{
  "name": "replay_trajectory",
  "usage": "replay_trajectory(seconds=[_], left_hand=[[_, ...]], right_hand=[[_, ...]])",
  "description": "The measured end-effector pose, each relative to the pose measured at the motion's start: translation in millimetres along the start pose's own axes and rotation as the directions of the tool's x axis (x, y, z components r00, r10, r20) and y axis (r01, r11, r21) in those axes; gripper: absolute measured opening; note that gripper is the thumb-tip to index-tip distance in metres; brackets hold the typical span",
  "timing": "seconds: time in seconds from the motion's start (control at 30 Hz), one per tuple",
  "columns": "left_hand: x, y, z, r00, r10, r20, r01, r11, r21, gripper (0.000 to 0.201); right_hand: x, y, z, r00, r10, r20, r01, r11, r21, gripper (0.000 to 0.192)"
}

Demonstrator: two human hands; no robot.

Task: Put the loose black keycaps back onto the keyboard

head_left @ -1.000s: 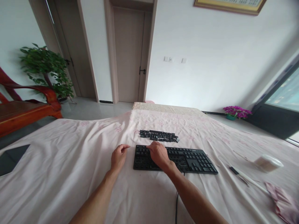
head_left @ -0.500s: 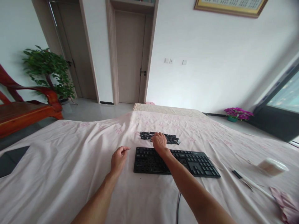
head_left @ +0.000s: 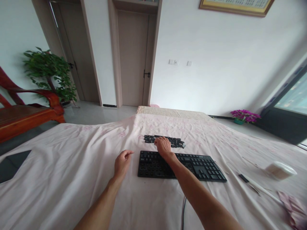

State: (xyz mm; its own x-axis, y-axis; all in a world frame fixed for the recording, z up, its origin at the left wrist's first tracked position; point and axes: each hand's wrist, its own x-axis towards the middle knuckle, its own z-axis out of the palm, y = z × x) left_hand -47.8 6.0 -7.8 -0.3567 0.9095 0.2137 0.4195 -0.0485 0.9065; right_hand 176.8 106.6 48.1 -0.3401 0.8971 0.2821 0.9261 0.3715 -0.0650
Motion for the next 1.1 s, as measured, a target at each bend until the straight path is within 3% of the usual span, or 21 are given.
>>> replay_trajectory(seconds=[0.13,0.27,0.37,0.67,1.1], left_hand=[[0,1,-0.9,1.0,-0.005,0.004,0.005,1.0,0.018,0.025],[-1,2,-1.9,1.0,-0.009,0.008,0.009,0.999,0.034,0.026],[-1,3,-2.4,1.0,-0.012,0.005,0.012,0.999,0.04,0.025],[-2,5,-3.2,1.0,-0.008,-0.002,0.008,0.999,0.036,0.024],[-2,4,-2.5,1.0,0.001,0.0,-0.001,0.999,0.04,0.024]], right_hand=[[-14,-1,-16,1.0,0.02,-0.009,-0.018,0.974,0.227,0.008],[-33,-1,-27,0.993,0.026,0.119,-0.067,0.933,0.353,0.009],[-43,-3,-28,0.988,0.0,0.157,-0.054,0.938,0.341,0.012],[-58,-12,-24,0.994,-0.074,0.084,0.056,0.979,0.197,0.016],[-60,-15,-24,0.986,-0.119,0.117,0.109,0.99,0.085,0.016]])
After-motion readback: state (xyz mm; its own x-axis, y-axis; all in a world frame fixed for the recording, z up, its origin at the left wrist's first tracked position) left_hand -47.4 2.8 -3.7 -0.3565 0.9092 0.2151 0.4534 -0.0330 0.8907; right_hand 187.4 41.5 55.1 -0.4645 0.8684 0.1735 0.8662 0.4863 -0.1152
